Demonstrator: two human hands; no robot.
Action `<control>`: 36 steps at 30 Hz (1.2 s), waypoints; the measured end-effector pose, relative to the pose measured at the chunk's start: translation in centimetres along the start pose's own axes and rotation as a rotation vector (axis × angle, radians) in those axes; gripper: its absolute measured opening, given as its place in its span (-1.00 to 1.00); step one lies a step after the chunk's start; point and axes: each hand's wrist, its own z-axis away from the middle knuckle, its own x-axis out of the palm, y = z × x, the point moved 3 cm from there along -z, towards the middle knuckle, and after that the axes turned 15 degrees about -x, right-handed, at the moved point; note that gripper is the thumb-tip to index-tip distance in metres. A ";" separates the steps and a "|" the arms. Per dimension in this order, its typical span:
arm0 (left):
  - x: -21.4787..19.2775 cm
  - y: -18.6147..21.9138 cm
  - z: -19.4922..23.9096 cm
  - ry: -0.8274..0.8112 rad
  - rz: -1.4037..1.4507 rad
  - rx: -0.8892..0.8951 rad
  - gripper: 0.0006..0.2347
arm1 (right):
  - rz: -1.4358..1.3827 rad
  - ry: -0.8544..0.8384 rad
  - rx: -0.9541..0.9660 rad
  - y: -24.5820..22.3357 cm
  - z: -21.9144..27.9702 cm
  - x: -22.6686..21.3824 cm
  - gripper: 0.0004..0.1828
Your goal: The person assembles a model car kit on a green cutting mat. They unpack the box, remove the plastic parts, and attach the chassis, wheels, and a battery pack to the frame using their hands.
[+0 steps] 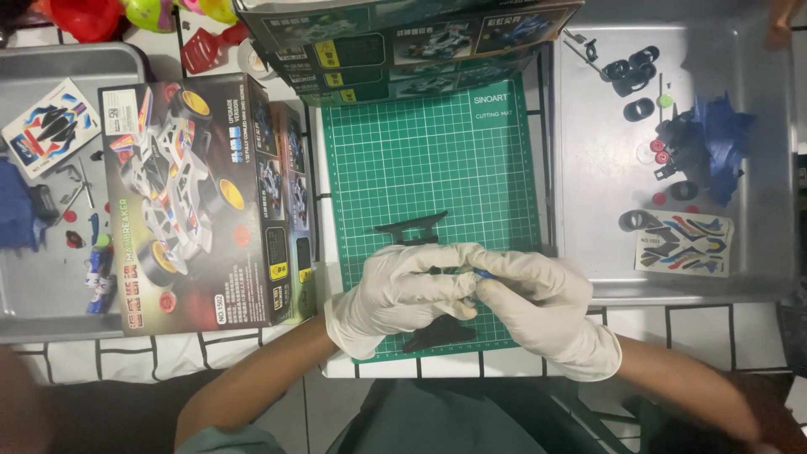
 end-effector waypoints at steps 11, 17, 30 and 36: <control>-1.5 6.6 -3.7 0.210 0.300 -0.183 -0.71 | -0.127 -0.040 0.377 -2.5 -3.7 1.3 -0.59; -1.6 8.8 -2.6 0.412 0.264 -0.286 -0.72 | 0.003 -0.037 0.424 -4.3 -4.5 2.4 -0.59; -3.4 10.4 0.9 0.485 -0.151 -0.498 -0.86 | 0.464 -0.587 0.295 -5.8 -6.5 5.4 -0.61; -3.8 7.3 2.8 0.300 -0.673 -0.417 -0.44 | 0.785 -0.887 0.088 -4.0 -5.6 6.8 -0.59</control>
